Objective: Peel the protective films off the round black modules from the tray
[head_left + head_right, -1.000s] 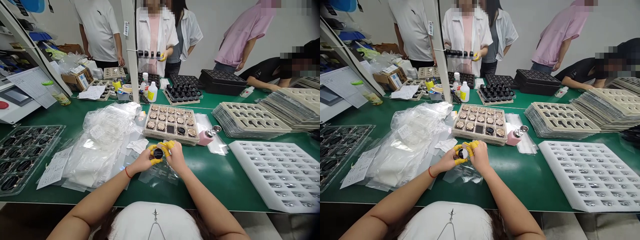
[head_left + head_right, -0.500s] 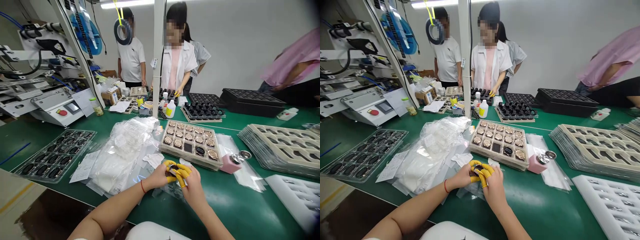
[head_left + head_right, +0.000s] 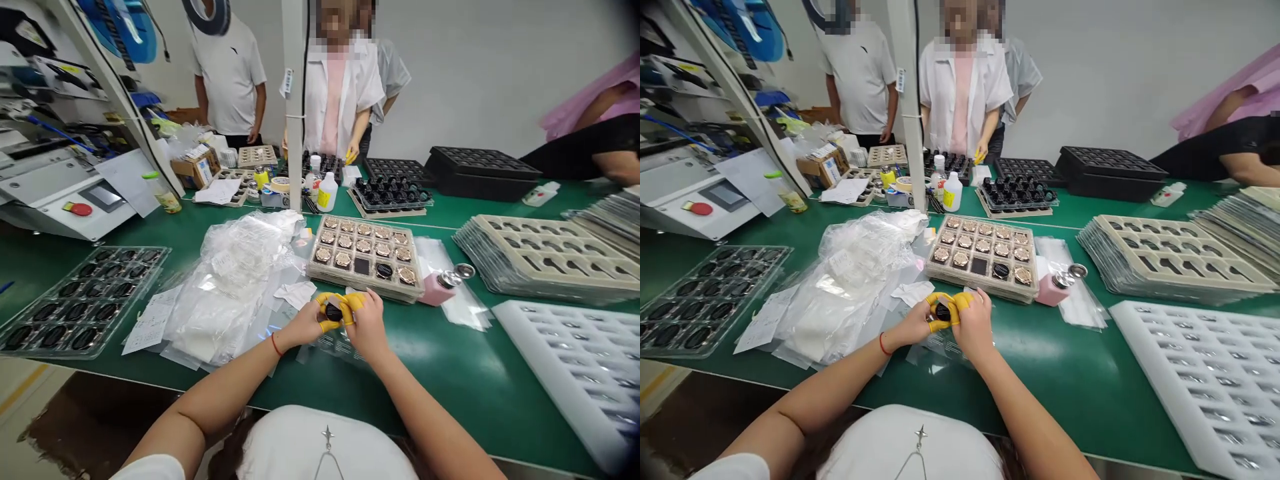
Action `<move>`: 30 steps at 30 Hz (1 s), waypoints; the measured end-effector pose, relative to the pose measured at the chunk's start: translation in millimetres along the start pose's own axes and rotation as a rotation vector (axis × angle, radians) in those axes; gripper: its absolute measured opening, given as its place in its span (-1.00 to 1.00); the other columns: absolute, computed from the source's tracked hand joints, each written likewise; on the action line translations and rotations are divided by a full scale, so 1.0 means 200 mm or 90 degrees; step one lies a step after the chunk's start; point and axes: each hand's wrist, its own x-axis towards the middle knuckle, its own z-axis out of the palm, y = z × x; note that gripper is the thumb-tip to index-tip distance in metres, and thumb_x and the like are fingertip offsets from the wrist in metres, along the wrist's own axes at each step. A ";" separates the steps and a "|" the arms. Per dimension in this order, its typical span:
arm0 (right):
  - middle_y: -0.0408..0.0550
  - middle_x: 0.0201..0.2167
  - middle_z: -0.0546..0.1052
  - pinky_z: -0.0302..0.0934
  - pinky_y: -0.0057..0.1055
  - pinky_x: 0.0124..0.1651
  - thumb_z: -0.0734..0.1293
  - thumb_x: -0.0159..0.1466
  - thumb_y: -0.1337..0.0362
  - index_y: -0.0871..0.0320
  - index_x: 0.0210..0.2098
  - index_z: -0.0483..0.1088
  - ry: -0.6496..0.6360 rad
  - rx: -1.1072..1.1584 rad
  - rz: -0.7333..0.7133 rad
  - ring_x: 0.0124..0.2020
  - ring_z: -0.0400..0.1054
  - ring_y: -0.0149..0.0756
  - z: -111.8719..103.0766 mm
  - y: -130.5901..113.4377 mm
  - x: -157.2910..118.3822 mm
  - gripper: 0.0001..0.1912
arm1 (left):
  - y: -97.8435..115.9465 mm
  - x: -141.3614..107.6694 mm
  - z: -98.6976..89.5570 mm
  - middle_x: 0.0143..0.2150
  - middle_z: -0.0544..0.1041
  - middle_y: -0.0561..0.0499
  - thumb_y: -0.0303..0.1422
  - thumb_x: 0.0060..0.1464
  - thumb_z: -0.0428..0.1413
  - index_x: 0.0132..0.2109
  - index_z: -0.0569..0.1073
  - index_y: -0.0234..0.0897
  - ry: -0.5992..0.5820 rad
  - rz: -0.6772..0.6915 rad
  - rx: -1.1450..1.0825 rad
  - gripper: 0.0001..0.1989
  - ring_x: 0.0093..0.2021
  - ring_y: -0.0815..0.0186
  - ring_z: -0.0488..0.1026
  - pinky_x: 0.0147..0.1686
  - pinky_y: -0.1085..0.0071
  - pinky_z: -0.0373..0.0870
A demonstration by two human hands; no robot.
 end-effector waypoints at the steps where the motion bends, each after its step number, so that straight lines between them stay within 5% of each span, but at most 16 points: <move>1: 0.00 -0.36 0.45 -0.03 -0.04 0.14 0.16 0.10 0.47 0.14 -0.30 0.36 -0.009 -0.007 0.011 -0.20 0.24 -0.16 0.00 0.00 0.01 -0.77 | -0.01 0.00 0.00 -0.20 0.46 -0.04 -0.38 -0.09 0.23 0.01 0.29 -0.30 -0.005 -0.003 0.009 -0.51 -0.26 0.30 0.41 -0.27 0.39 0.35; 6: -0.01 -0.39 0.46 0.00 -0.06 0.10 0.15 0.16 0.43 0.14 -0.32 0.38 -0.031 0.024 0.063 -0.23 0.25 -0.18 0.00 0.02 0.04 -0.79 | -0.06 0.02 0.00 -0.17 0.44 -0.04 -0.35 -0.08 0.22 0.05 0.24 -0.28 -0.043 -0.028 -0.038 -0.46 -0.24 0.30 0.42 -0.24 0.38 0.37; 11: 0.04 -0.18 0.49 0.20 -0.23 -0.12 0.17 0.26 0.23 0.14 -0.08 0.34 -0.016 0.214 0.261 -0.18 0.32 -0.19 -0.03 0.25 -0.05 -0.72 | -0.08 0.02 0.01 -0.24 0.43 0.00 -0.33 -0.09 0.24 0.00 0.23 -0.25 -0.033 -0.088 -0.062 -0.49 -0.26 0.30 0.45 -0.19 0.32 0.38; 14: 0.09 -0.23 0.49 0.20 -0.16 -0.14 0.24 0.20 0.23 0.17 -0.17 0.43 -0.051 0.112 0.339 -0.19 0.32 -0.11 -0.04 0.37 -0.14 -0.75 | -0.07 0.02 0.01 -0.28 0.43 0.03 -0.33 -0.07 0.22 0.03 0.21 -0.22 -0.029 -0.109 -0.036 -0.48 -0.29 0.32 0.44 -0.22 0.34 0.37; 17: 0.10 -0.24 0.49 0.19 -0.12 -0.11 0.21 0.23 0.23 0.16 -0.19 0.46 -0.062 0.080 0.306 -0.16 0.31 -0.10 -0.01 0.30 -0.16 -0.74 | -0.06 0.02 0.03 -0.25 0.44 0.02 -0.32 -0.08 0.22 0.08 0.22 -0.21 -0.033 -0.098 -0.004 -0.44 -0.33 0.35 0.41 -0.29 0.39 0.35; 22: -0.10 -0.40 0.48 0.25 -0.38 -0.34 0.22 0.22 0.25 0.11 0.04 0.29 -0.102 0.284 0.220 -0.41 0.34 -0.31 0.02 0.09 0.03 -0.61 | -0.05 0.02 0.03 -0.30 0.50 0.00 -0.32 -0.06 0.20 0.20 0.13 -0.23 -0.041 -0.057 -0.015 -0.31 -0.33 0.32 0.42 -0.28 0.36 0.35; 26: -0.02 -0.36 0.48 0.23 -0.33 -0.30 0.19 0.24 0.22 0.18 -0.14 0.38 0.032 0.180 0.307 -0.38 0.34 -0.27 -0.01 0.25 0.30 -0.73 | -0.05 0.02 0.00 -0.35 0.53 0.02 -0.32 -0.01 0.16 0.26 0.03 -0.27 0.015 -0.082 0.003 -0.27 -0.28 0.27 0.46 -0.15 0.27 0.35; 30: 0.12 -0.29 0.46 0.17 -0.12 -0.10 0.24 0.17 0.36 0.20 -0.35 0.48 -0.004 -0.011 0.278 -0.16 0.29 -0.09 0.00 0.43 0.43 -0.83 | -0.02 0.02 -0.02 -0.33 0.54 -0.02 -0.33 0.00 0.15 0.22 0.09 -0.34 0.016 -0.102 0.012 -0.33 -0.24 0.25 0.48 -0.10 0.23 0.35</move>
